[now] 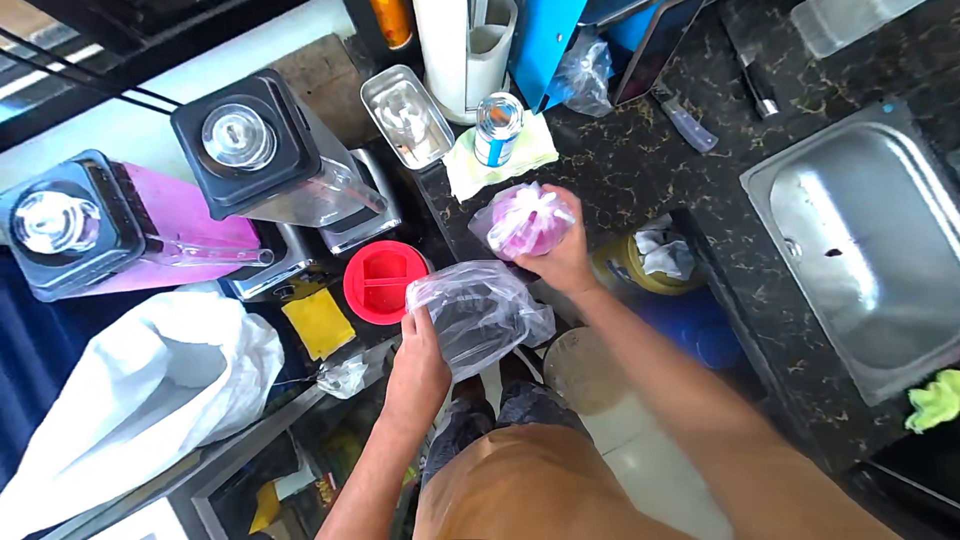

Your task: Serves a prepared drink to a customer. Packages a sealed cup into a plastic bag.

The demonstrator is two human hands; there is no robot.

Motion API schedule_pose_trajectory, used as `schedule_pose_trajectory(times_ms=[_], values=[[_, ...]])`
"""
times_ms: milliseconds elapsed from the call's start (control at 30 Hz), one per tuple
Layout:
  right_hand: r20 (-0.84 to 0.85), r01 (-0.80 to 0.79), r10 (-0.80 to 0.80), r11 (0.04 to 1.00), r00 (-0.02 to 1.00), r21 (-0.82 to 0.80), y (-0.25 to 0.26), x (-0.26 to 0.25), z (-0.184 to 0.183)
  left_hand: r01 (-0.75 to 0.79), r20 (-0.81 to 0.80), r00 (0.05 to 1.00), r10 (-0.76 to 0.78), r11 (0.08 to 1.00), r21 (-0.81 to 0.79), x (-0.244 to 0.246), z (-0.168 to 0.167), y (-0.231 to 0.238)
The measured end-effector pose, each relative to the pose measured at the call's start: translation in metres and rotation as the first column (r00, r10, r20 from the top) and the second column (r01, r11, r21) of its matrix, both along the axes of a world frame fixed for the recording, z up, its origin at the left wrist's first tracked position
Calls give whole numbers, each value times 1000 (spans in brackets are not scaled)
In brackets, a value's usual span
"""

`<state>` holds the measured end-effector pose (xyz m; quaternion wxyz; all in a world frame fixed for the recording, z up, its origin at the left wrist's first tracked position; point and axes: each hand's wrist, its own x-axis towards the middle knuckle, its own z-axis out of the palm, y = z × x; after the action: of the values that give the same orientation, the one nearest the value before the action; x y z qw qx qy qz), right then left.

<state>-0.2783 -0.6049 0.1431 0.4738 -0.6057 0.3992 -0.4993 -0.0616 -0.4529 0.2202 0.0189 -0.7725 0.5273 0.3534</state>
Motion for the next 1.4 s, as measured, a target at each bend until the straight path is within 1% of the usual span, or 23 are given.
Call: schedule_pose_trajectory(times_ms=[67, 100, 200, 267, 333, 367, 433, 500, 567, 633, 700, 800, 1000, 1100, 1167, 1200, 1267, 1300, 1333, 1367, 1400], values=[[26, 6, -6, 1000, 1000, 3, -7, -10, 26, 21, -34, 999, -21, 1000, -8, -3, 3, -10], [26, 10, -10, 1000, 1000, -9, -11, -16, 46, 33, -42, 999, -33, 999, -6, -6, 6, -17], [-42, 21, -25, 995, 999, -98, -14, -35, 116, 76, -39, 996, -75, 997, 31, -20, 21, -49], [-97, 14, -26, 992, 995, -126, -5, -44, 156, 103, -57, 993, -101, 994, 30, -33, 25, -73], [-110, 30, -41, 995, 993, -94, 9, -40, 180, 118, -99, 988, -117, 993, 8, -44, 20, -95], [-81, 34, -40, 997, 996, -66, 15, -34, 183, 134, -121, 983, -134, 991, -9, -47, 16, -103], [-2, 33, -33, 999, 999, -38, 20, -20, 166, 166, -139, 976, -169, 986, -27, -50, 12, -113], [56, 13, -12, 1000, 998, -19, 18, -11, 130, 175, -164, 970, -178, 984, -38, -46, 5, -116], [55, -3, 2, 1000, 998, 21, 15, -4, 89, 155, -198, 966, -168, 985, -79, -39, -10, -114], [49, -30, 28, 998, 998, 54, 14, 2, 57, 111, -237, 961, -144, 983, -147, -30, -25, -111], [19, -53, 51, 996, 999, 68, 15, 6, 35, 86, -240, 963, -127, 981, -173, -23, -36, -107], [-8, -81, 82, 995, 997, 51, 13, 7, 16, 77, -211, 971, -111, 984, -163, -18, -46, -105], [-29, -83, 82, 996, 996, -21, 8, 19, 6, 121, -236, 958, -165, 974, -190, -9, -55, -105], [-29, -108, 108, 994, 994, 18, 8, 20, 3, 129, -230, 957, -176, 970, -206, -8, -52, -107], [-35, -112, 114, 993, 993, 44, 9, 20, 0, 86, -230, 964, -134, 974, -210, -6, -48, -107], [-68, -115, 120, 991, 990, 69, 10, 19, 0, 61, -218, 970, -106, 977, -204, -6, -43, -107], [-237, -143, 173, 980, 956, 138, 14, 7, 13, 44, -196, 977, -83, 980, -195, -5, -27, -106], [-330, -149, 193, 977, 924, 154, 16, -2, 28, 58, -188, 977, -98, 976, -209, -2, -19, -107], [-376, -133, 185, 978, 908, 160, 19, -10, 46, 59, -199, 974, -109, 968, -242, 3, -11, -108], [-362, -92, 144, 983, 921, 156, 24, -18, 64, 25, -243, 965, -97, 958, -284, 8, -5, -109], [-324, -2, 47, 990, 945, 138, 30, -23, 78, -43, -320, 945, -65, 946, -320, 12, -3, -107]])
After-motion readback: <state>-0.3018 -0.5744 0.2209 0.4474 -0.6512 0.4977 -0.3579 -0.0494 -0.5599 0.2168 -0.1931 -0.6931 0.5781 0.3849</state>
